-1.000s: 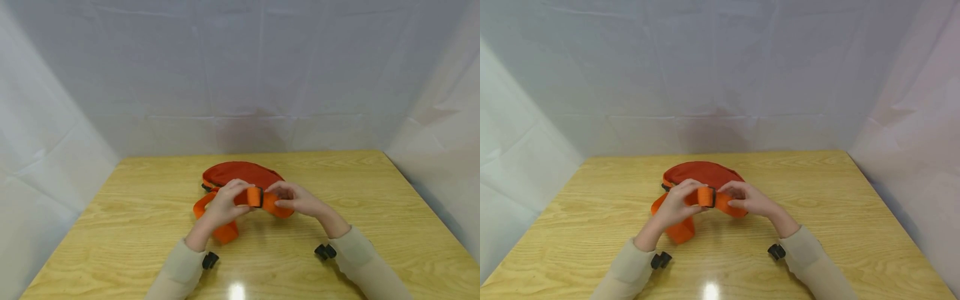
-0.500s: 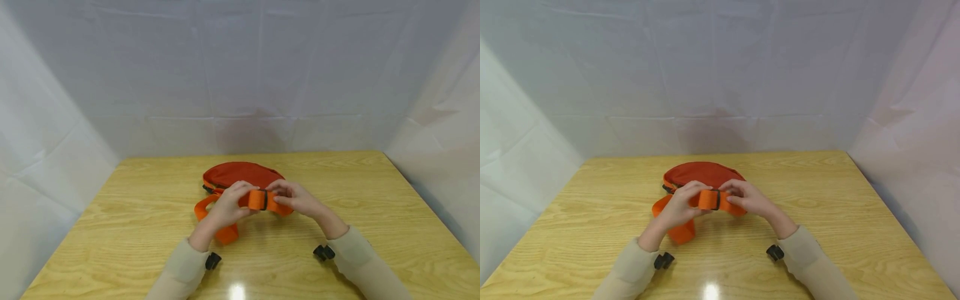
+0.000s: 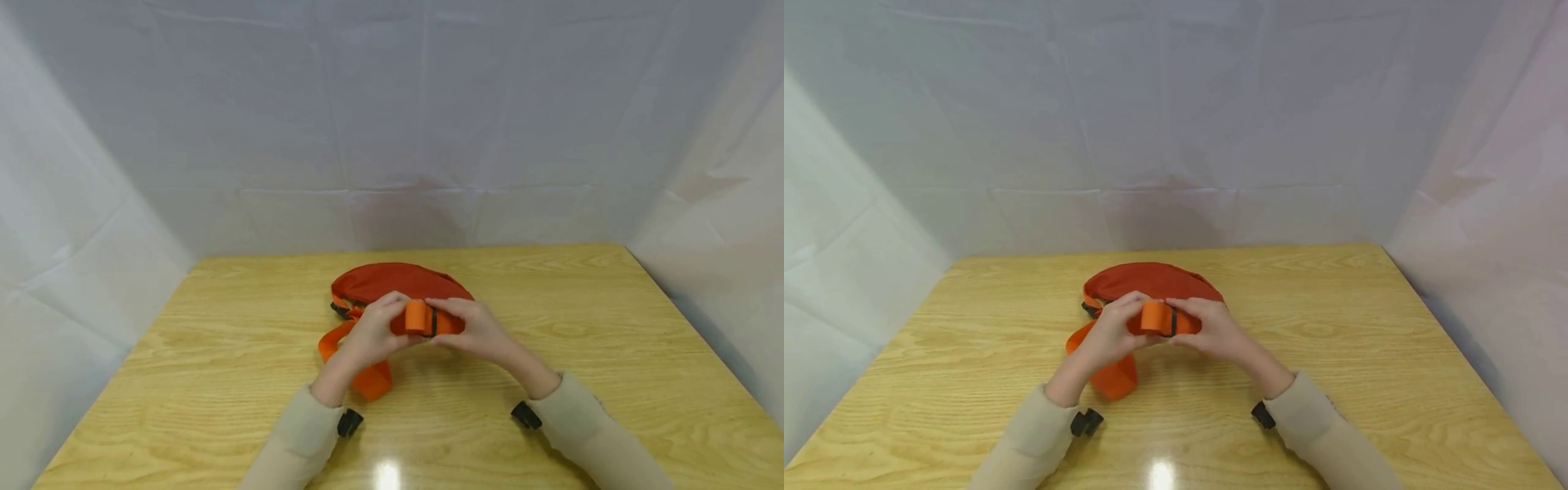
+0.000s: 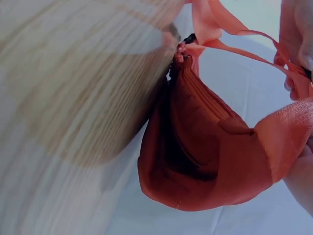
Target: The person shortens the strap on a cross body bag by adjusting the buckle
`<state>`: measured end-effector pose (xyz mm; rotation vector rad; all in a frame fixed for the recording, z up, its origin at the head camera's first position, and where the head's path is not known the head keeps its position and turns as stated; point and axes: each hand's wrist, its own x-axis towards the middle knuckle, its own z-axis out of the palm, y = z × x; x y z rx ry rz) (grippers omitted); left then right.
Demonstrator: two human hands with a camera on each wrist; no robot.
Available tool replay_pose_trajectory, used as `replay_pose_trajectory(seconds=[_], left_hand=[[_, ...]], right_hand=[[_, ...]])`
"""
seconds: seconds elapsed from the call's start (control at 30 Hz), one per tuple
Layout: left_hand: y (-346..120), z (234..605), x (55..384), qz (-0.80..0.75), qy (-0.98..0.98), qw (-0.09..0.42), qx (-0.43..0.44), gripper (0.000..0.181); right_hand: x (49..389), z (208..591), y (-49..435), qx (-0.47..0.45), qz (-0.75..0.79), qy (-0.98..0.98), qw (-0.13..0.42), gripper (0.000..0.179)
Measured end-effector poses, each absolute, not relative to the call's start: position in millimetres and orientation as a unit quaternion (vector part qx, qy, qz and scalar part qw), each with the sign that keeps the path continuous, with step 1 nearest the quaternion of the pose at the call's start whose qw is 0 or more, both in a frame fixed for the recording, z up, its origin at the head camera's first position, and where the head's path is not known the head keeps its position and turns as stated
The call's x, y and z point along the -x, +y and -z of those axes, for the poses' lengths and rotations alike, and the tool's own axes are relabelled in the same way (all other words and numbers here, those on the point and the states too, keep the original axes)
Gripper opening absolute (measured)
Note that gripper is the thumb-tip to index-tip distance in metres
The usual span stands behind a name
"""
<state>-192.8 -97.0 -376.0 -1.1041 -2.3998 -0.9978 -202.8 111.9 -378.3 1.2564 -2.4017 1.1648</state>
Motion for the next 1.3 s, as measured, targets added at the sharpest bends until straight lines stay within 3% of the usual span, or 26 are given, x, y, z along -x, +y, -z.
replay_pose_trajectory(seconds=[0.1,0.47,0.8,1.3], left_hand=[[-98,377,193,0.345,-0.841,0.154,0.386,0.040],[-112,376,191,0.381,-0.846,0.147,0.343,0.026],[-122,366,187,0.365,-0.875,0.093,0.304,0.014],[-153,361,181,0.375,-0.886,0.042,0.268,0.014]], right_hand=[[202,378,109,-0.438,-0.360,-0.811,0.140,0.055],[204,387,110,-0.449,-0.358,-0.794,0.198,0.053],[207,388,116,-0.478,-0.343,-0.781,0.212,0.055],[206,388,124,-0.479,-0.337,-0.784,0.205,0.055]])
